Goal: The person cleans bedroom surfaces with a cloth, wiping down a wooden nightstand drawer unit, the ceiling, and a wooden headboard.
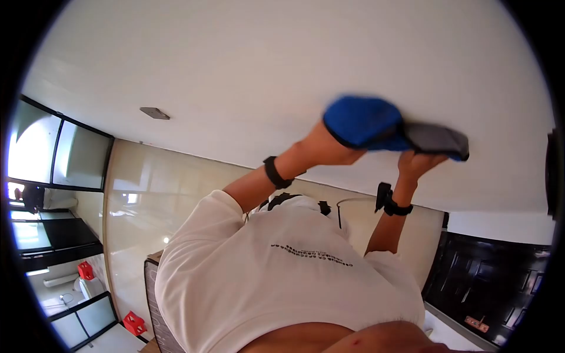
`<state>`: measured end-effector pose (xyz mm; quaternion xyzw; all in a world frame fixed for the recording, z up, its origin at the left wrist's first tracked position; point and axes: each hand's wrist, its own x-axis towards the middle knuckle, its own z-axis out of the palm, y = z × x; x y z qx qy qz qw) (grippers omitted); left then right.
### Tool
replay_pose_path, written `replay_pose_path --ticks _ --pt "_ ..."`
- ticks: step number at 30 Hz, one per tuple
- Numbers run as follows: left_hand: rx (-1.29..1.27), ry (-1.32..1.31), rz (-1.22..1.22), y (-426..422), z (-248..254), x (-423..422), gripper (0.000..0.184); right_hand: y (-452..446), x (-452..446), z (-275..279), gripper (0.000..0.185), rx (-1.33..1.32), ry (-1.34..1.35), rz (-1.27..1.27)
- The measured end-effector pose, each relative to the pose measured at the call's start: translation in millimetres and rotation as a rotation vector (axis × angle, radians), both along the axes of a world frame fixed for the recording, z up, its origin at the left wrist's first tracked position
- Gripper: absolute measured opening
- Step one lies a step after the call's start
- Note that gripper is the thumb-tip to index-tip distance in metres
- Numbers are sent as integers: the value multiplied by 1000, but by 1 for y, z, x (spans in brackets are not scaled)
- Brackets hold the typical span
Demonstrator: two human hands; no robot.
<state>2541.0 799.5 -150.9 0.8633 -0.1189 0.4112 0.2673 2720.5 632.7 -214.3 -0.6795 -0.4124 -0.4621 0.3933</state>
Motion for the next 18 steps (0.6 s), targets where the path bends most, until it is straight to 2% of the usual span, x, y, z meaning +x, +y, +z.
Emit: replay_pose_path --ticks 1,2,3,5,6,7,9,10,11,13,14,16,17,18 --pt "-49 -72 13 -13 -7 5 26 -11 5 -6 52 203 179 165" --pt "-108 121 -3 -15 -13 4 35 -17 12 -11 59 404 363 330" --pt "-116 117 9 -14 -11 3 35 -17 14 3 59 395 364 341" --pt "141 -105 143 -11 -8 0 50 -14 3 60 53 629 365 343" --pt "77 -73 155 -9 -4 -3 63 -11 -8 88 52 564 388 234" --pt "64 -90 195 -6 7 -8 63 -4 -20 112 51 501 407 127" --pt "-121 -93 276 -2 19 -23 66 44 -46 135 52 586 368 279" --pt "-166 -149 376 4 20 -29 68 62 -58 139 53 401 121 128" --pt "-99 -168 425 13 21 -40 61 79 -69 142 54 210 -122 -27" --pt "-139 -244 550 29 -7 -54 52 115 -88 109 59 119 -172 125" --pt "-150 -253 589 37 -34 -61 50 131 -103 90 50 96 -193 200" --pt "-172 -205 603 40 -100 -72 51 136 -132 46 20 -198 -149 340" --pt "-164 -72 642 38 -143 -80 51 139 -139 16 20 -279 -206 394" --pt "-258 47 669 30 -190 -88 53 138 -148 -9 30 -388 -216 423"
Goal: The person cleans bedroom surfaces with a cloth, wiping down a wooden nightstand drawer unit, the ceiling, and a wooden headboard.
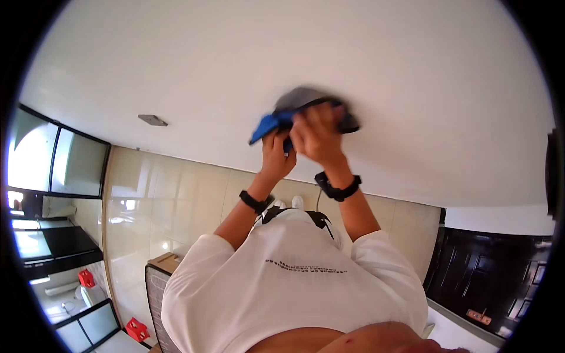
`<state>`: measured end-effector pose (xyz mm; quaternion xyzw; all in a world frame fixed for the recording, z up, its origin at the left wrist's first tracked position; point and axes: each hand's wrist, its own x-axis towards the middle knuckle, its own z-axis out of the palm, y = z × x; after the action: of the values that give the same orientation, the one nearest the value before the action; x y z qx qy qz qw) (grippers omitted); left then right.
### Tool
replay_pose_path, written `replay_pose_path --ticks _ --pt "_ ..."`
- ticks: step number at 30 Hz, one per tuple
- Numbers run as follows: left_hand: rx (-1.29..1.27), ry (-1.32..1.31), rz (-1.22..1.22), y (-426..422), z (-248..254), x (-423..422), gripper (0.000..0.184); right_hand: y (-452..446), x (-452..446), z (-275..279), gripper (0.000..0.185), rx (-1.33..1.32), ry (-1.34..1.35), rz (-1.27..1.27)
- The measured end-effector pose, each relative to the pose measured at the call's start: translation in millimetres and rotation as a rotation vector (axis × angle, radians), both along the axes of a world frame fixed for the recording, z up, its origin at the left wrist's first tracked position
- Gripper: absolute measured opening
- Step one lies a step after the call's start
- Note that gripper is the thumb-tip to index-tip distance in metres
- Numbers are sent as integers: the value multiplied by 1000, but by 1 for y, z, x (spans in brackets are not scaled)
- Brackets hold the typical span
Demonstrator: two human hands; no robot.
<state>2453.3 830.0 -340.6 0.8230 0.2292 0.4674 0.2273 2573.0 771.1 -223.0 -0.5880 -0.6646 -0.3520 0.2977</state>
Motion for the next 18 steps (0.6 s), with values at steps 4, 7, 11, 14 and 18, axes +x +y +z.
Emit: replay_pose_path --ticks 4,7,11,14,18 --pt "-518 38 165 -4 -123 -26 45 -14 -16 -85 27 -379 212 188" --pt "-1088 -29 54 -5 -126 -21 27 -25 -15 -99 27 -420 195 83" --pt "-1666 107 -268 -8 -88 -8 32 -35 -4 -46 27 -333 152 -13" --pt "-1401 183 -852 -14 -2 17 41 -35 11 16 29 -206 93 -120" --pt "-1264 116 -1190 -36 109 46 44 -56 47 88 46 82 36 -394"
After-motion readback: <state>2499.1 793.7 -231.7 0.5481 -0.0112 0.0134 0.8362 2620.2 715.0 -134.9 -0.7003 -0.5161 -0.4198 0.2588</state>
